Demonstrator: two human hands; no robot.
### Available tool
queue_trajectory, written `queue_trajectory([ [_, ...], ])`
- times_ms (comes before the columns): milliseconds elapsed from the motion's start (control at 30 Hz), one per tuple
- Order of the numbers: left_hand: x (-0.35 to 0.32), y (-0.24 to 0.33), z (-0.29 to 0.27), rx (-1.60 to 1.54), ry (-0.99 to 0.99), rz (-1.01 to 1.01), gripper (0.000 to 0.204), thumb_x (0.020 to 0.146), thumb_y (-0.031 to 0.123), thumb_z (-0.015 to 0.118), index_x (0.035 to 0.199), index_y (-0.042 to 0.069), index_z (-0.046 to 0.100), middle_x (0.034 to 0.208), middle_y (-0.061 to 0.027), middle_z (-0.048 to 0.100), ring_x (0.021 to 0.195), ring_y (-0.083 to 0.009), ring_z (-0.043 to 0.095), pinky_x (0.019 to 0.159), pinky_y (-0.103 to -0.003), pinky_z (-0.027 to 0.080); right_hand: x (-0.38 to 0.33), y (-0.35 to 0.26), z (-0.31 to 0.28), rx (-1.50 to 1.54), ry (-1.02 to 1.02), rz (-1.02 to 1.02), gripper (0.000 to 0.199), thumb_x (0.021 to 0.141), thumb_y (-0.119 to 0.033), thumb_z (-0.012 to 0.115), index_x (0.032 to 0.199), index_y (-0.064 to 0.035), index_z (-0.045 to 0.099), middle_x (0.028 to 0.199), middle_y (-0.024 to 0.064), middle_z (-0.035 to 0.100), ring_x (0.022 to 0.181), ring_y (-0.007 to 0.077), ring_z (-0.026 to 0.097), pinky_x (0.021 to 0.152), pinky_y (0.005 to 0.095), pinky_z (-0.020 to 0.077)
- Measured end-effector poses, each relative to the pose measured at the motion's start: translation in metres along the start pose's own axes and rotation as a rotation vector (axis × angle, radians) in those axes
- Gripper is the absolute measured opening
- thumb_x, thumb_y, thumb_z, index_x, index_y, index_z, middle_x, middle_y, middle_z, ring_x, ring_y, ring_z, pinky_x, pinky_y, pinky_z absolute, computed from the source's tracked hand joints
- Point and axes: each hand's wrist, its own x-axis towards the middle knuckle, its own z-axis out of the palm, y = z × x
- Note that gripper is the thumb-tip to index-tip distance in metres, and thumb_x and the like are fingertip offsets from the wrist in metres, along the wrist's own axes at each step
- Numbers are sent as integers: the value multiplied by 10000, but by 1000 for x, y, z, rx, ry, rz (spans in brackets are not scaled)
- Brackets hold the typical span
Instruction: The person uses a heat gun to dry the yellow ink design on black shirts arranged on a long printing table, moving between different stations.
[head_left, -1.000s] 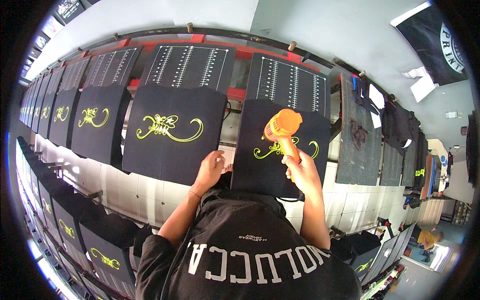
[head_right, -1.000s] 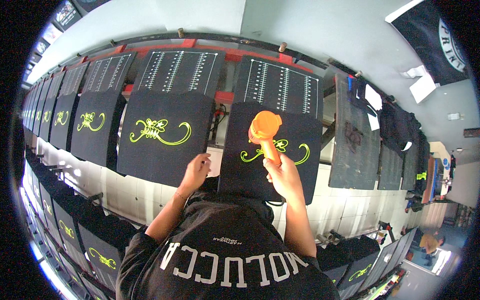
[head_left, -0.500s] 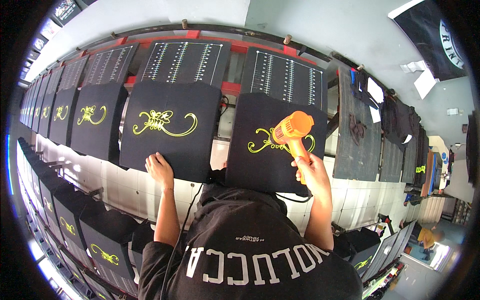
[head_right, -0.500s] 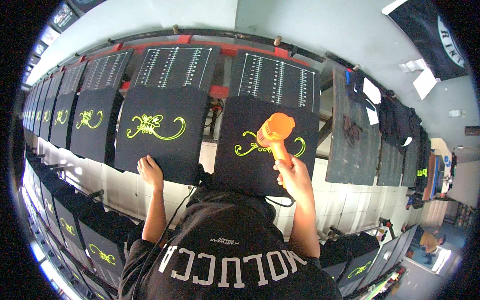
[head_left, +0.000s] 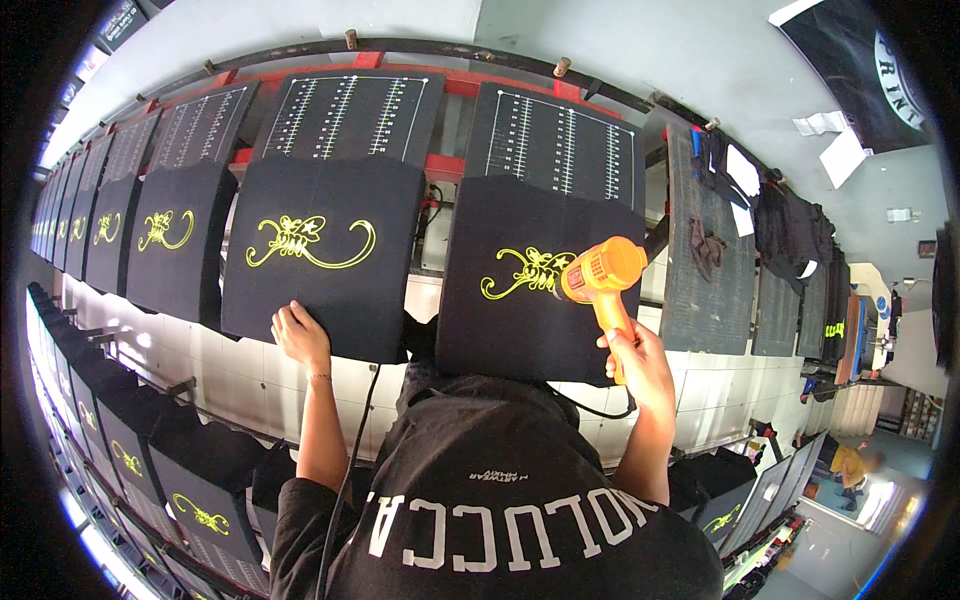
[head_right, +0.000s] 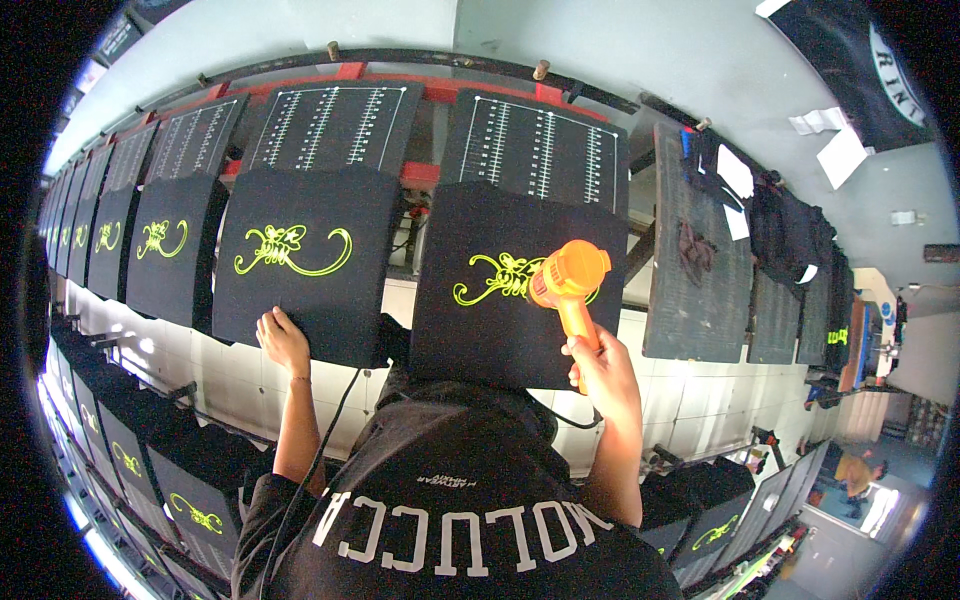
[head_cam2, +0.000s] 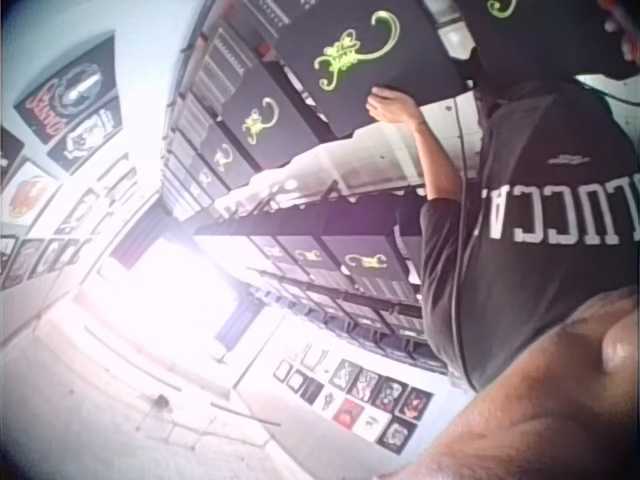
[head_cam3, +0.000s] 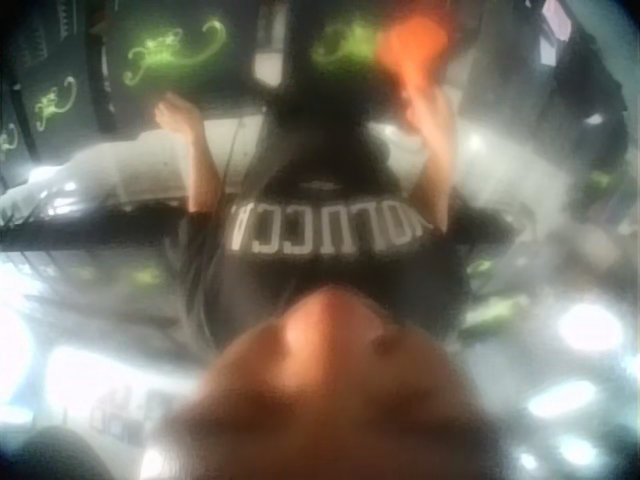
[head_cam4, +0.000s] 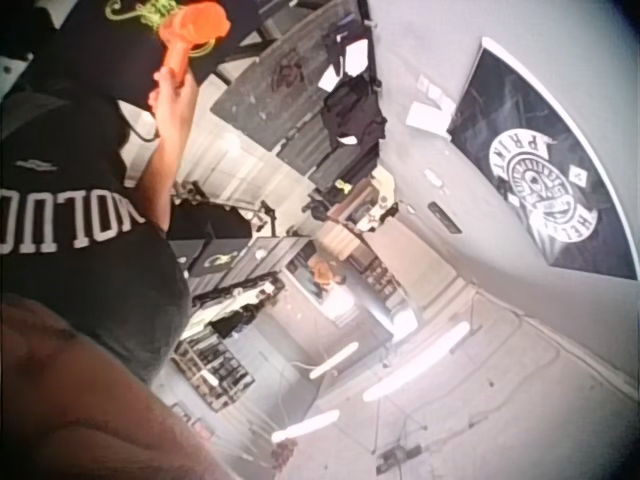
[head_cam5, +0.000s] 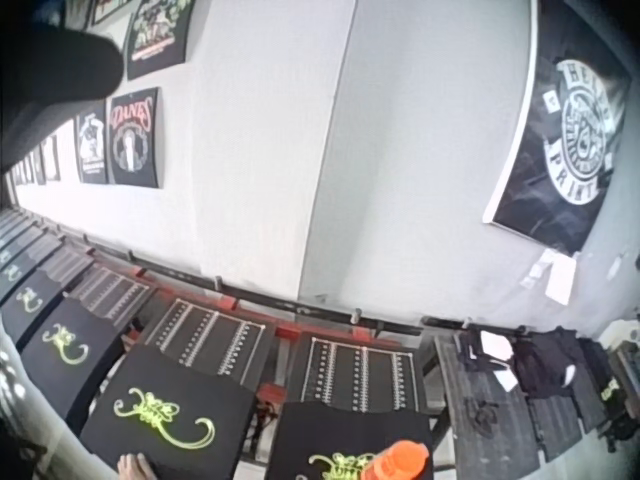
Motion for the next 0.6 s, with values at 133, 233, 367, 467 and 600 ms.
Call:
queue_trajectory([
  [133,0,2,-1,-6,13,0,306,984,261,485,859,9,604,878,-149,587,843,-363,538,759,-466,425,-1,4,2,25,-55,-9,298,953,-171,581,1189,9,560,875,43,628,586,71,549,509,220,455],
  [233,0,1,-1,25,1,-3,305,982,259,487,847,9,598,874,-153,586,841,-366,538,756,-466,425,2,1,9,63,-94,-8,298,958,-160,572,1206,4,552,880,39,624,588,72,545,522,220,460],
  [367,0,3,-3,-6,-6,-22,311,984,264,481,851,8,596,881,-156,587,850,-369,539,767,-469,422,9,-4,21,76,-140,-20,322,954,-158,582,1226,9,542,883,41,619,584,72,535,536,225,470],
  [467,0,-1,-2,-2,-26,-33,325,988,280,468,869,5,595,904,-156,590,877,-366,540,790,-466,417,12,-9,28,33,-163,-43,329,958,-169,584,1227,16,539,886,48,623,597,75,542,544,228,480],
  [600,0,3,-3,-8,8,-18,315,983,263,478,850,3,595,882,-160,588,851,-374,540,776,-472,423,15,-12,37,-26,-173,-78,295,969,-158,566,1202,22,539,896,53,629,599,77,545,548,225,478],
])
